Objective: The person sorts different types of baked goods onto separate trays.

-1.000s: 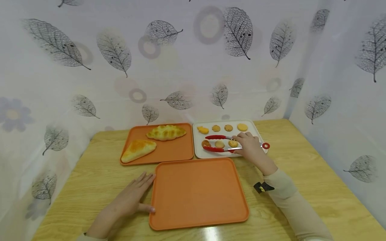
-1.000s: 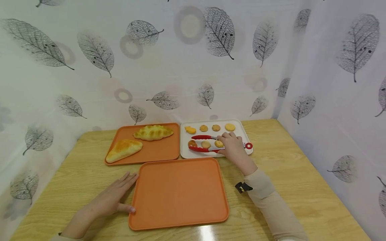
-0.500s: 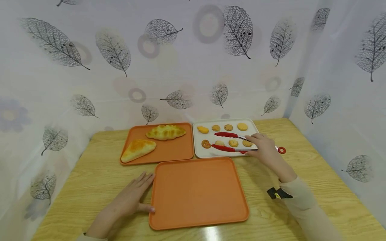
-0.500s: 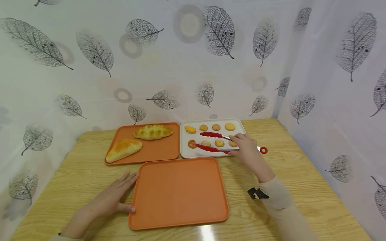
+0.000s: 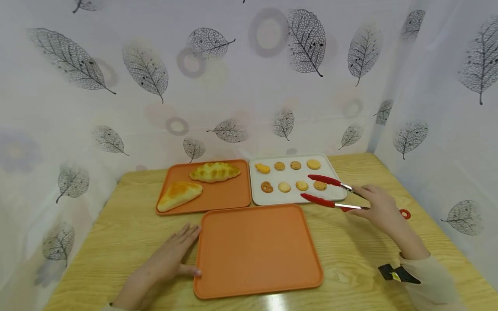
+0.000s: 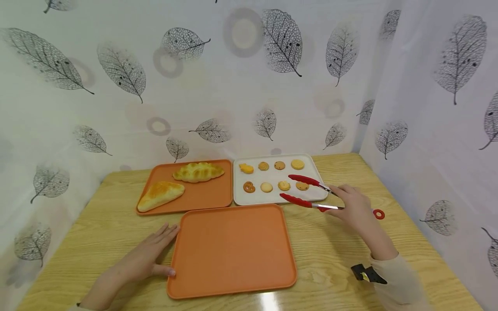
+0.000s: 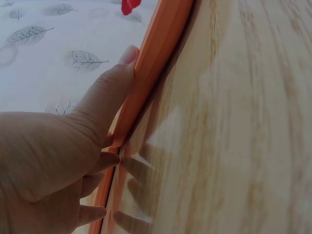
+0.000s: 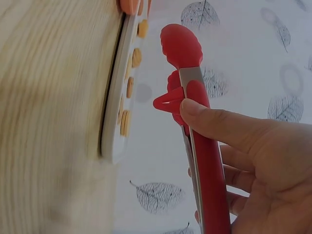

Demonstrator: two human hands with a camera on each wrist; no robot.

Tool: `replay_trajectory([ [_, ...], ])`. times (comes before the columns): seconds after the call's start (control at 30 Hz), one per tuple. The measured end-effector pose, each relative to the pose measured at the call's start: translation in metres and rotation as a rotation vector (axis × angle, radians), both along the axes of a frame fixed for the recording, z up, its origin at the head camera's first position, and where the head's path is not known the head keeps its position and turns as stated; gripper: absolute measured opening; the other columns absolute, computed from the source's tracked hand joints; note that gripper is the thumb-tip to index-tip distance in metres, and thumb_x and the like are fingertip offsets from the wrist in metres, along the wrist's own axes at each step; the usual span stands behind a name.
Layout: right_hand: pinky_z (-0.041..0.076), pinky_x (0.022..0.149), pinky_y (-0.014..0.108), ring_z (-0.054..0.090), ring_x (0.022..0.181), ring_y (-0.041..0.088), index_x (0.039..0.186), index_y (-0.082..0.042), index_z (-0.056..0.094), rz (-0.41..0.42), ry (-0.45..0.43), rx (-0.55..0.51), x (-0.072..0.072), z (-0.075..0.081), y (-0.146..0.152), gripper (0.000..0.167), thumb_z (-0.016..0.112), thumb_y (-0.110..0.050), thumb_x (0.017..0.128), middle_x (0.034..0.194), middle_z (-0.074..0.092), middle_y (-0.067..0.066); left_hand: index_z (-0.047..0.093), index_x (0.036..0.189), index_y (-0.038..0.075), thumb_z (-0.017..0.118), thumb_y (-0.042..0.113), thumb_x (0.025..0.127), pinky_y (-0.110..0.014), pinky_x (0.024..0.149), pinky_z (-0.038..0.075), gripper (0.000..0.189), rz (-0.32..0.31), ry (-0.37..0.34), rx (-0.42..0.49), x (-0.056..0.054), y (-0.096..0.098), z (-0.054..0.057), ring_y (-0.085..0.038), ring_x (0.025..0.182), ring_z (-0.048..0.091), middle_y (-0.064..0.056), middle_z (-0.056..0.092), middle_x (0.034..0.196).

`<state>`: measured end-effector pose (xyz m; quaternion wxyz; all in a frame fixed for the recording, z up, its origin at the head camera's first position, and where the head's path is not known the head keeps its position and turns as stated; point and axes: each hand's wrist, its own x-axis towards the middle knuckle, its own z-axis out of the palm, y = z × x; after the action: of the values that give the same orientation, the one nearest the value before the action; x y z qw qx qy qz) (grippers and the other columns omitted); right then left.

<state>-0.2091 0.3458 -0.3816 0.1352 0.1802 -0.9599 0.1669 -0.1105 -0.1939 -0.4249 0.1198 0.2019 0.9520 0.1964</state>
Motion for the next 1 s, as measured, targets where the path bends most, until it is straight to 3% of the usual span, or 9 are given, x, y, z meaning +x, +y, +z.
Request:
replay_trajectory([
  [0.43, 0.048, 0.073, 0.060, 0.054, 0.099, 0.052, 0.130, 0.012, 0.054, -0.116, -0.101, 0.023, 0.017, -0.008, 0.051, 0.083, 0.089, -0.025, 0.064, 0.116, 0.057, 0.034, 0.027, 0.153, 0.001, 0.065, 0.071, 0.071, -0.067, 0.113, 0.025, 0.114, -0.008, 0.011, 0.006, 0.000, 0.001, 0.000, -0.044, 0.147, 0.021, -0.021, 0.032, 0.157],
  [0.67, 0.046, 0.075, 0.062, 0.049, 0.102, 0.056, 0.134, 0.016, 0.046, -0.160, -0.207, 0.053, 0.026, -0.011, 0.072, 0.094, 0.088, -0.033, 0.066, 0.121, 0.050, 0.039, 0.028, 0.153, 0.001, 0.065, 0.071, 0.071, -0.066, 0.113, 0.026, 0.114, -0.012, 0.028, 0.005, 0.000, 0.000, -0.001, -0.045, 0.147, 0.022, -0.021, 0.033, 0.156],
  [1.0, 0.046, 0.079, 0.066, 0.046, 0.104, 0.062, 0.133, 0.019, 0.044, -0.170, -0.320, 0.120, 0.024, -0.012, 0.090, 0.095, 0.085, -0.039, 0.070, 0.123, 0.047, 0.044, 0.027, 0.153, 0.002, 0.064, 0.071, 0.071, -0.066, 0.114, 0.025, 0.114, -0.006, 0.019, 0.010, 0.001, -0.001, 0.001, -0.045, 0.147, 0.021, -0.021, 0.033, 0.156],
])
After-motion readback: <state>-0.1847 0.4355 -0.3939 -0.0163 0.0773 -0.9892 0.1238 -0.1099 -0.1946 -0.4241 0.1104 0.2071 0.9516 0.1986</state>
